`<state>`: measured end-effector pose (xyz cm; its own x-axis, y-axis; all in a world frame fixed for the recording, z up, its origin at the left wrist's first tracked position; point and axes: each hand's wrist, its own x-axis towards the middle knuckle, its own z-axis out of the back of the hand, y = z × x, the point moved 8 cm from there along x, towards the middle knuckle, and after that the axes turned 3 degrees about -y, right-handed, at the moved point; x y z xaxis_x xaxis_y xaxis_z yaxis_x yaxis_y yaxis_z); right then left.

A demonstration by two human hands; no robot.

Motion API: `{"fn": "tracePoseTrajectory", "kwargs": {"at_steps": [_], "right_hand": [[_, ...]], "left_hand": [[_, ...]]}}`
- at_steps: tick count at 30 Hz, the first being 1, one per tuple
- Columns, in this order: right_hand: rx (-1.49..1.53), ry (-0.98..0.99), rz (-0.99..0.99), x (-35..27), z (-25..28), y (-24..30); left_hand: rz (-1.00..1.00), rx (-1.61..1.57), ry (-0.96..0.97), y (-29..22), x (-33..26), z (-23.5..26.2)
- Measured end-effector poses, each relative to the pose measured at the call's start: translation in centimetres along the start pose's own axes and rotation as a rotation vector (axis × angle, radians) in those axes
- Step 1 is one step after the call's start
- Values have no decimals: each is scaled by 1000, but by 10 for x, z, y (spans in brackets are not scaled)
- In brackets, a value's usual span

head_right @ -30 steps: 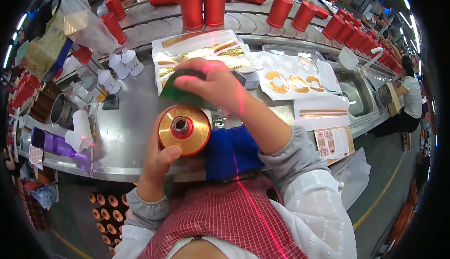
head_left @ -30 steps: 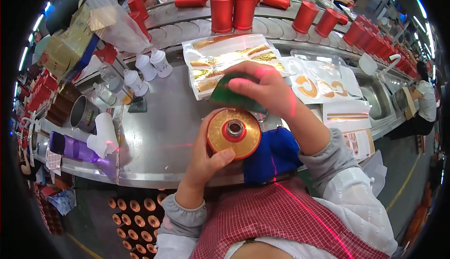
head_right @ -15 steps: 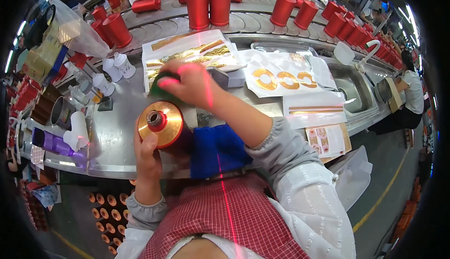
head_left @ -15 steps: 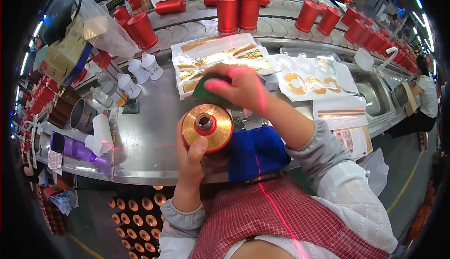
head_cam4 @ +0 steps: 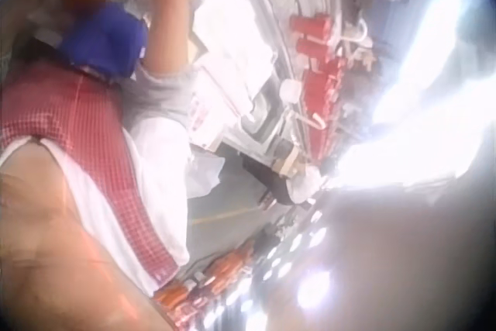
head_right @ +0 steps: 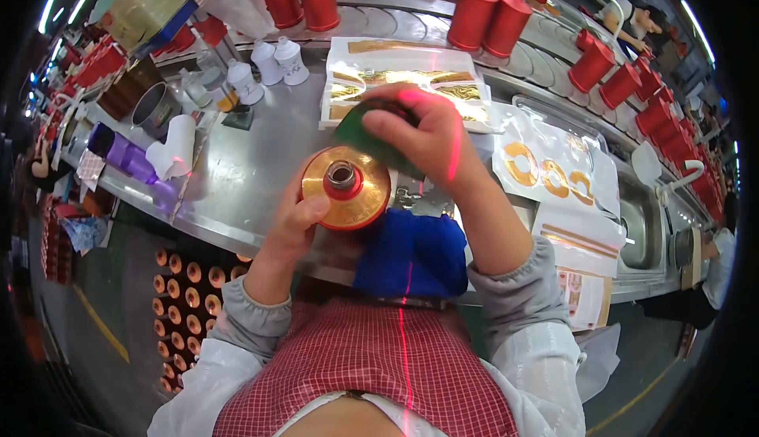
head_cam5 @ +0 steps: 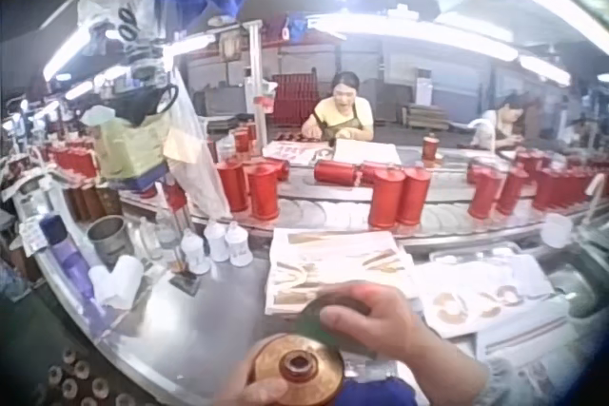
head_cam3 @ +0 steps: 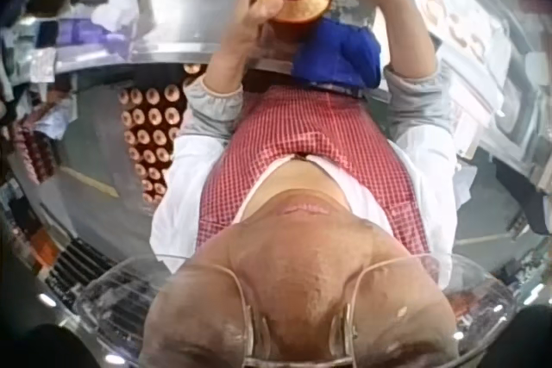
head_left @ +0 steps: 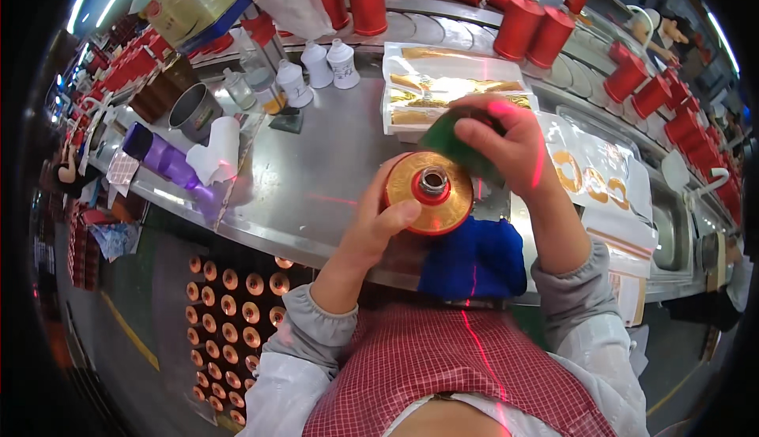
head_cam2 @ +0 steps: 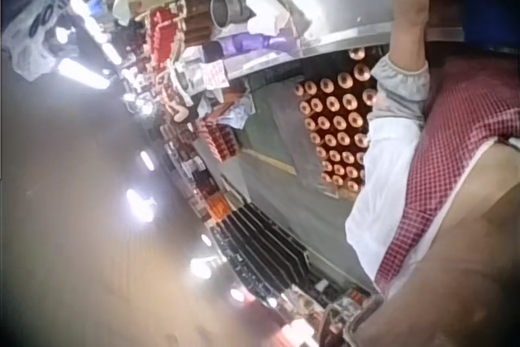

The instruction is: The person applies gold decorative stickers to red cylindrical containers. They wipe the container surface with a green cloth, peel a sticker from a sheet, and carefully apply it to the container's body and lid. The person handles multiple containers and sticker sheets on a stainless steel counter.

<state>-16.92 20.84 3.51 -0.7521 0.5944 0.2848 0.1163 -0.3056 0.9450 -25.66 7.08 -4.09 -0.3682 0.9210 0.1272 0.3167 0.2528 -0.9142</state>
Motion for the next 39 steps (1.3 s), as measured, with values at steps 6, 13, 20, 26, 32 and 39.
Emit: {"fn": "tracePoseTrajectory", "kwargs": {"at_steps": [6,13,20,26,32,39], "right_hand": [[-225,-17,21,11,1,0],[-133,40,24,15,-6,0],[-381,113,133,35,-19,9],[-420,215,178,37,-31,16],[-427,196,210,42,-34,18],[-258,118,50,40,-19,4]], "left_hand": [[21,4,19,-2,3,2],[-210,220,-210,-11,-12,-3],[-145,139,-113,-11,-1,0],[-101,71,-65,-5,4,2],[-64,71,-17,-3,10,6],[-177,111,-120,-14,2,8]]}}
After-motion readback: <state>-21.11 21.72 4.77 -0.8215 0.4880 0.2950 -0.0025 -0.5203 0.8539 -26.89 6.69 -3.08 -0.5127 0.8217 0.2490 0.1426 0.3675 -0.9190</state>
